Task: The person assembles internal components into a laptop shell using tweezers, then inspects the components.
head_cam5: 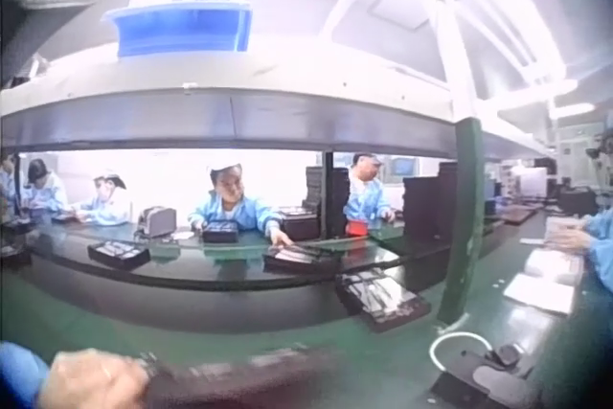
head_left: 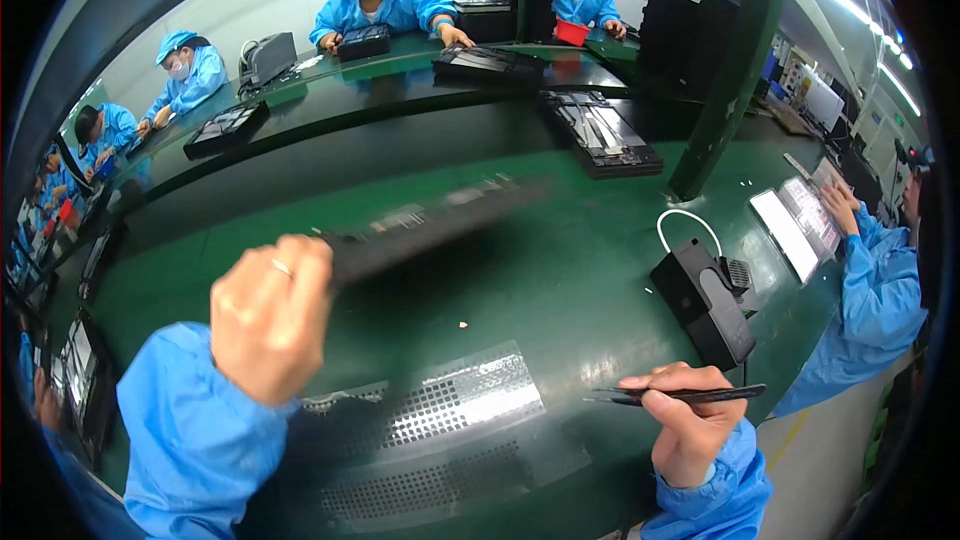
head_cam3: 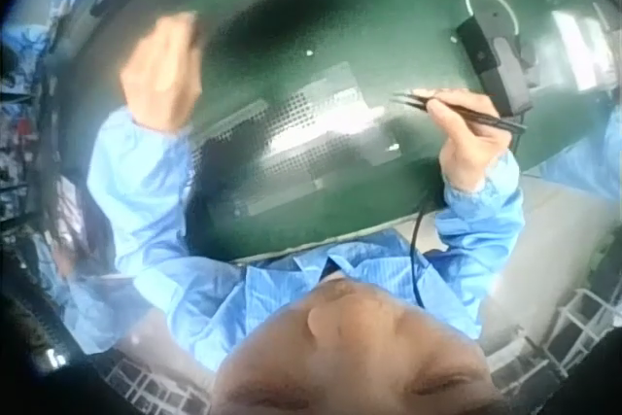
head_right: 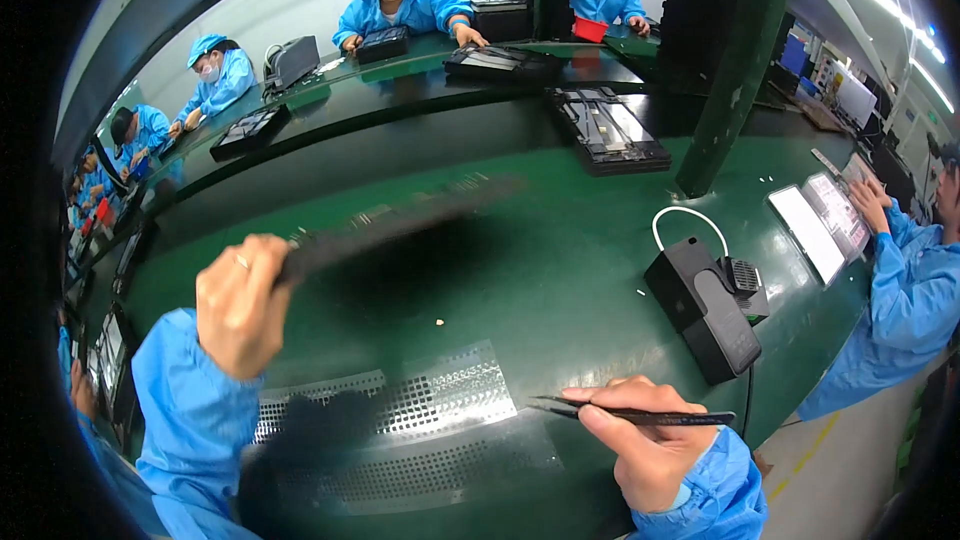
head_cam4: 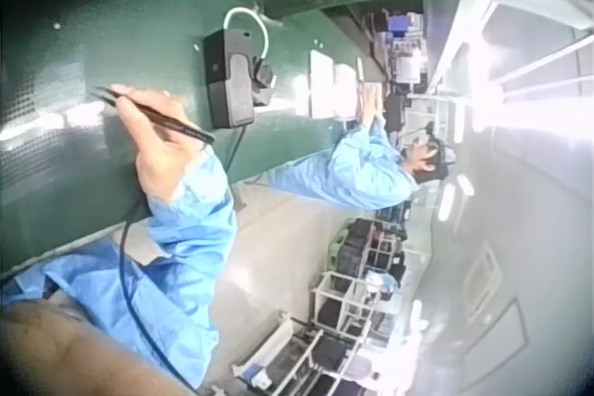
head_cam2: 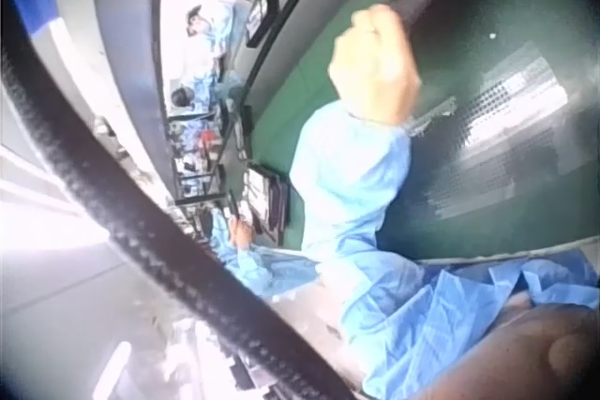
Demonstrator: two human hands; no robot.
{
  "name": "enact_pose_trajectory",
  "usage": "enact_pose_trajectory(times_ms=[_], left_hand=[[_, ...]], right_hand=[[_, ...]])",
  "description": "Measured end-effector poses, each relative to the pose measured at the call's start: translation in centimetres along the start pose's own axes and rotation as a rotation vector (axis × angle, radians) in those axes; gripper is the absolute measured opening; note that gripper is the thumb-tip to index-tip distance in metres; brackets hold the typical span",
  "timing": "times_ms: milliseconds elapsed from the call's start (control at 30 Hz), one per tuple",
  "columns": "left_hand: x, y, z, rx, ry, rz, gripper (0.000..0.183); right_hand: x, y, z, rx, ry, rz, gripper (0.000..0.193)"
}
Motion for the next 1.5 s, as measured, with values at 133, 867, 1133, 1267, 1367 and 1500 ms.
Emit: enact_pose_trajectory(times_ms=[133, 867, 1133, 1267, 1367, 1500], left_hand=[[4.9, -4.7, -0.2, 0.056, -0.040, 0.283, 0.022], [6.3, -14.7, -2.3, 0.389, 0.142, 0.172, 0.042], [4.6, -3.8, -1.5, 0.244, 0.160, 0.053, 0.062], [3.0, -1.7, -3.1, 0.279, 0.251, -0.114, 0.057], [0.4, -1.5, -4.9, 0.356, 0.145, -0.223, 0.042], [-4.8, -3.0, -8.0, 0.351, 0.041, -0.347, 0.033]], right_hand=[[-3.1, 0.7, 1.1, -0.029, 0.033, 0.016, 0.010], [-6.2, -2.5, 0.7, 0.297, -0.084, -0.212, 0.014], [-6.5, -3.5, 0.8, 0.318, -0.038, -0.349, 0.015], [-6.4, -2.8, 0.9, 0.231, -0.108, -0.351, 0.013], [-5.5, -2.6, 1.1, 0.200, -0.093, -0.391, 0.012], [-5.1, -4.8, 1.0, 0.256, -0.108, -0.325, 0.012]])
Point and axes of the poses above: each hand's wrist, its own z-axis towards the middle knuckle, its own y-axis out of the back of the hand, x = y × z, the point moved 10 cm from there along z, towards the middle knuckle, and after that the axes turned 8 degrees about -x, right-handed, at the moved point
